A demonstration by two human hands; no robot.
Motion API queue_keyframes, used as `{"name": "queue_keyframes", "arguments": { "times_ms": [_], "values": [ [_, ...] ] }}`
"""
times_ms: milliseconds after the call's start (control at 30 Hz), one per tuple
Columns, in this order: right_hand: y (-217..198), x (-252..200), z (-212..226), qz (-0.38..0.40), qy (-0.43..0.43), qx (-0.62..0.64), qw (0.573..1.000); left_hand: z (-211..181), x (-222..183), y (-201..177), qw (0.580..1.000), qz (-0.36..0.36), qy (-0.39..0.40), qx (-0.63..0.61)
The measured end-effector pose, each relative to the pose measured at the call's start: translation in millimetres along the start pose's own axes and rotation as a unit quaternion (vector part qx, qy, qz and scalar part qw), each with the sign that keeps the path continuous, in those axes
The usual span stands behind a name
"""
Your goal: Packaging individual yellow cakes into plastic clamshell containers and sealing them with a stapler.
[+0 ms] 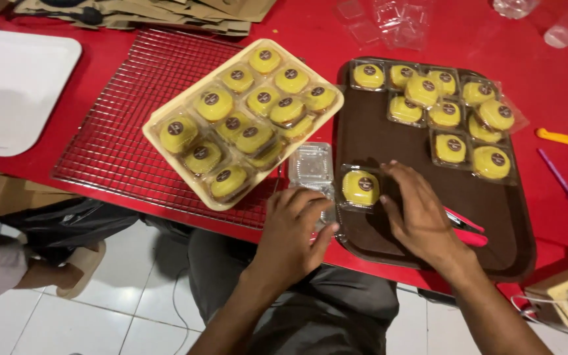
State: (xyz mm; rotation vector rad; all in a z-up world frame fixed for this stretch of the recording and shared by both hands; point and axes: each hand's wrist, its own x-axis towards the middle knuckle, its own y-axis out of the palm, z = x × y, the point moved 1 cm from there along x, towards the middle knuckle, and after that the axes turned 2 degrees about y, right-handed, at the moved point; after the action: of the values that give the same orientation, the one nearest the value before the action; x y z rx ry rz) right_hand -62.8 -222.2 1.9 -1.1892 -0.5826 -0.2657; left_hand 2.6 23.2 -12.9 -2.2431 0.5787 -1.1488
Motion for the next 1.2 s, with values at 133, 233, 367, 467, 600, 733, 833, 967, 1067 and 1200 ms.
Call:
{"name": "queue_keyframes", "arguments": {
  "times_ms": [133,233,367,467,600,733,833,967,1067,1200],
  "values": [
    [12,-7,1,-0.023,0.009,0.054,0.998,-32,32,7,0.994,0.11,0.001,0.018],
    [9,-8,7,0.005,0.007,0.069,0.998,-43,49,15,0.968,0.246,-0.031,0.044],
    [3,-8,14,0.018,0.06,0.106,0.992,-45,54,20,0.946,0.302,-0.053,0.106],
    [2,-5,19,0.032,0.063,0.126,0.989,-43,52,21,0.94,0.315,-0.052,0.116],
    [-1,-5,22,0.035,0.07,0.12,0.99,-45,52,17,0.933,0.335,-0.068,0.109],
    [-4,0,21,0.044,0.07,0.103,0.991,-46,52,17,0.93,0.343,-0.078,0.108],
    [-6,6,15,0.036,0.046,0.089,0.994,-43,50,20,0.943,0.313,-0.055,0.101],
    [-7,11,11,0.11,0.066,0.103,0.986,-45,50,16,0.946,0.308,-0.063,0.077],
    [-8,13,10,0.12,0.055,0.102,0.986,-47,52,13,0.953,0.289,-0.065,0.067],
    [-1,7,2,0.146,0.039,0.1,0.983,-41,48,22,0.96,0.27,-0.046,0.061]
  ]
}}
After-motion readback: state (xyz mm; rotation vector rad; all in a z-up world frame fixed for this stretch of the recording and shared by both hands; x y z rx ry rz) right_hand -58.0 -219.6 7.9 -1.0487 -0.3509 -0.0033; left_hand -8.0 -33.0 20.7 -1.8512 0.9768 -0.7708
